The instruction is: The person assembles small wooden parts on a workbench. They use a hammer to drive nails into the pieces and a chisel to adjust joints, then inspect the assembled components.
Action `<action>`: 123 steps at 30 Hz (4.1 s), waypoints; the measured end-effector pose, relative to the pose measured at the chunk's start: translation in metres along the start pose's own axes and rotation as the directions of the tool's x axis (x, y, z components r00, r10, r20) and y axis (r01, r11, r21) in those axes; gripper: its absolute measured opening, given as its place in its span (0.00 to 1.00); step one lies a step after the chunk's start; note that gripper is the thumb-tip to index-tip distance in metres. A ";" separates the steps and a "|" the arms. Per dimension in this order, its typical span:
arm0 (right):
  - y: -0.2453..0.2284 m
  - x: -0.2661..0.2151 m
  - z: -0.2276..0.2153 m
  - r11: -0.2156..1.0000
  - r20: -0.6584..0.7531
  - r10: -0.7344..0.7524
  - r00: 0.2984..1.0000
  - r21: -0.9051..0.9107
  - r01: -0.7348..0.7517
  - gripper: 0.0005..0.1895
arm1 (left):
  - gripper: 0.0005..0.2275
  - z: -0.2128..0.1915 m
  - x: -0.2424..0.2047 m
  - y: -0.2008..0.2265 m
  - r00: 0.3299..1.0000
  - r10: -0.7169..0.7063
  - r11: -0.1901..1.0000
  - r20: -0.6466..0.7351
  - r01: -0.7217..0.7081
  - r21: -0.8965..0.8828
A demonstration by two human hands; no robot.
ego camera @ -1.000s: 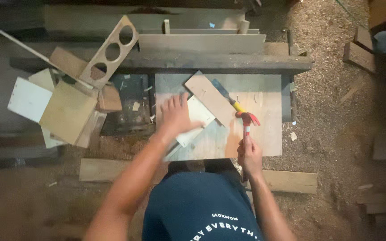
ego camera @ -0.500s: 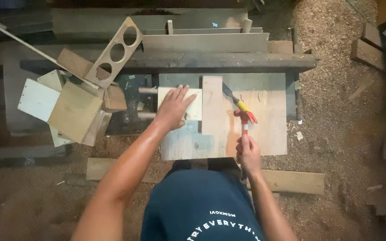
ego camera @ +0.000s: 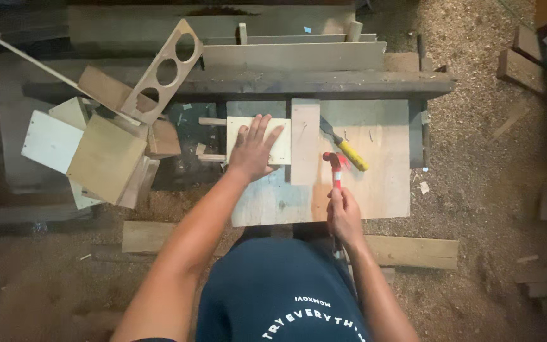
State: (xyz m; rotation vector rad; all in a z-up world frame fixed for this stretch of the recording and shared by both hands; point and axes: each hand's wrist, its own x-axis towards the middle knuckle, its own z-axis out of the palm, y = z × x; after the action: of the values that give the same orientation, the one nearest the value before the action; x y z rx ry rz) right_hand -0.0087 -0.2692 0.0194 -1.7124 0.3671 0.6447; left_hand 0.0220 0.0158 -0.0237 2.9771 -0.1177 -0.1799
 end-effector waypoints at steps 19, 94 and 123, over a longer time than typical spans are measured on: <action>-0.104 0.034 0.041 0.668 0.112 -0.444 0.889 -0.620 0.412 0.23 | 0.53 -0.022 0.000 0.000 0.995 -0.025 0.999 0.092 0.028 -0.033; -0.112 0.037 0.052 0.567 0.094 -0.442 0.892 -0.741 0.359 0.17 | 0.45 -0.002 0.050 0.012 0.932 -0.362 0.850 -0.023 0.320 -0.418; -0.096 0.039 0.023 0.522 0.077 -0.320 0.944 -0.817 0.243 0.19 | 0.43 0.002 0.046 0.015 0.917 -0.397 0.802 -0.022 0.335 -0.495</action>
State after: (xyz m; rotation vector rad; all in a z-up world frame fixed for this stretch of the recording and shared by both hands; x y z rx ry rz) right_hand 0.0713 -0.2197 0.0686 -2.6429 -0.2347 0.5209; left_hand 0.0664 -0.0028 -0.0282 2.4633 0.4614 -0.0526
